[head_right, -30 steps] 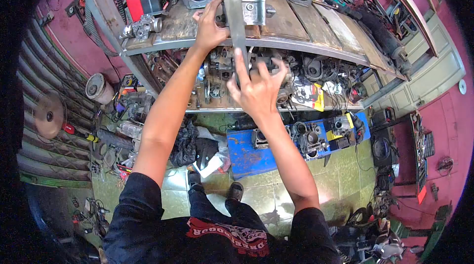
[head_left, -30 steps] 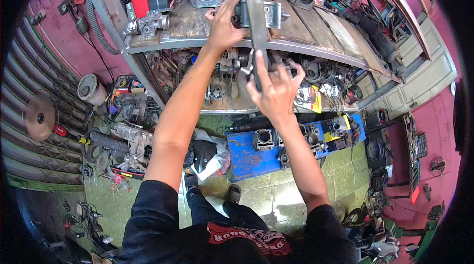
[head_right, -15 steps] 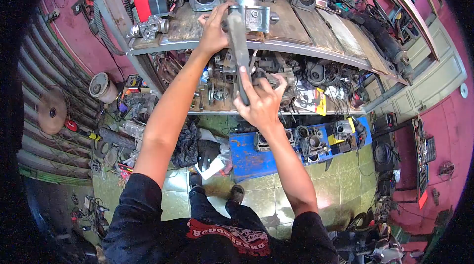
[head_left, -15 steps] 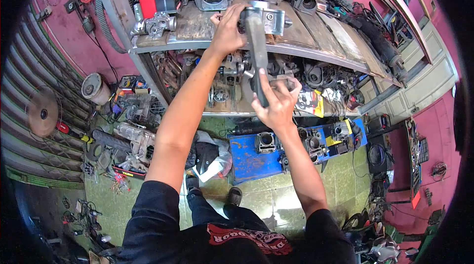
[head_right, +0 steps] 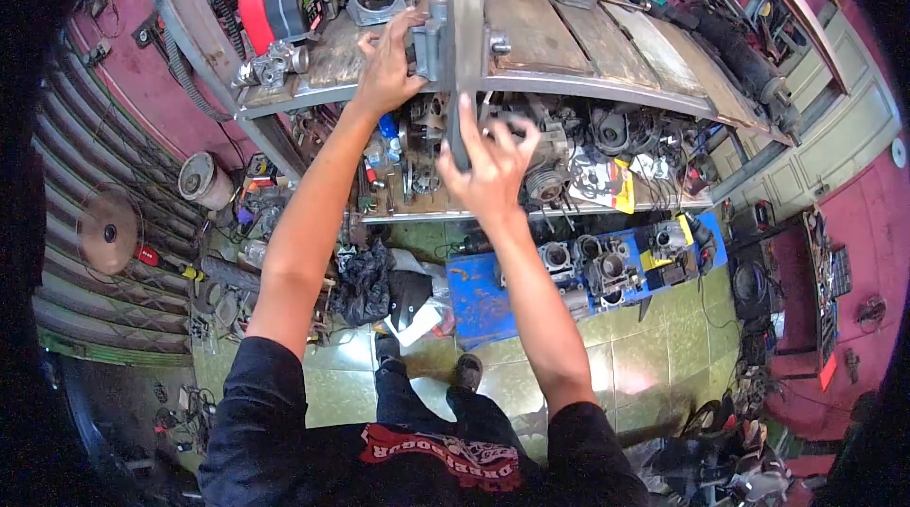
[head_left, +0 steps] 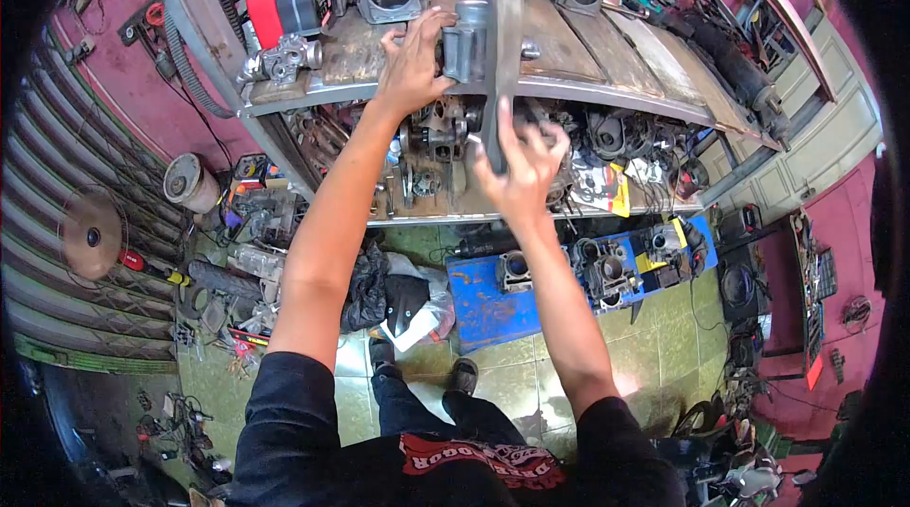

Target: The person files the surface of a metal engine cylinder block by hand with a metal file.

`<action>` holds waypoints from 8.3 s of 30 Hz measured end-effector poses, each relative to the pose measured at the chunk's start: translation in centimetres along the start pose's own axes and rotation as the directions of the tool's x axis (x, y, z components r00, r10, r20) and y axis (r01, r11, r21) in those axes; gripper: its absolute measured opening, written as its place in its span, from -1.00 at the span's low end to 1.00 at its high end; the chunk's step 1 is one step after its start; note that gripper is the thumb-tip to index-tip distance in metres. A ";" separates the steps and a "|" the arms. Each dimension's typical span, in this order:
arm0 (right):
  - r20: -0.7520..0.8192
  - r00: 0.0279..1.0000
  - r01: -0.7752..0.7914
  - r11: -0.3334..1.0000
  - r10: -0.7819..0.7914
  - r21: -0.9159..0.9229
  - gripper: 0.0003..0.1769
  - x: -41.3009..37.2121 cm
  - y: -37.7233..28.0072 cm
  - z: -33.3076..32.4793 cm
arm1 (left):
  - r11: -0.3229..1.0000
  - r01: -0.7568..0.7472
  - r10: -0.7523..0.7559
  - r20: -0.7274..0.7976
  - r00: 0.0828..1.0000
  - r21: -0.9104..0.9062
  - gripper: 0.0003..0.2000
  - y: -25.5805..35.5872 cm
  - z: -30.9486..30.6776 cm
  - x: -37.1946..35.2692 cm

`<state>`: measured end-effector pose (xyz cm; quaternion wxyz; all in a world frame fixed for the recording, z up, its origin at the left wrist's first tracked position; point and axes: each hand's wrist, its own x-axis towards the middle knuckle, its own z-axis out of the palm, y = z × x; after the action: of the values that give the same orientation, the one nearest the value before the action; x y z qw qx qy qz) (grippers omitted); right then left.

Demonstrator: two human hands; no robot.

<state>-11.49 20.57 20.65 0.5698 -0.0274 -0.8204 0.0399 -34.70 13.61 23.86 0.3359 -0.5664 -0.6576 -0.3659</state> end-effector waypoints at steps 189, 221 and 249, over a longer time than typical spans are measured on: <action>-0.051 0.939 -0.323 0.925 0.339 0.201 -0.12 -8.9 0.2 4.0 | 0.989 -0.058 0.041 0.124 0.991 0.138 -0.09 0.3 0.1 0.1; 0.102 0.975 -0.209 0.973 0.199 0.096 -0.16 -0.1 2.6 -2.5 | 0.954 0.253 -0.270 0.094 0.958 0.159 -0.48 1.0 0.3 3.6; 0.141 0.979 -0.163 0.983 0.150 0.088 -0.16 0.2 2.4 1.2 | 0.910 0.397 -0.412 -0.159 0.897 -0.120 -0.26 0.5 3.0 2.0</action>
<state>-12.66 22.96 20.18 0.5091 -0.0607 -0.8491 0.1272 -34.58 17.26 24.10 0.2865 -0.3953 -0.7116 -0.5052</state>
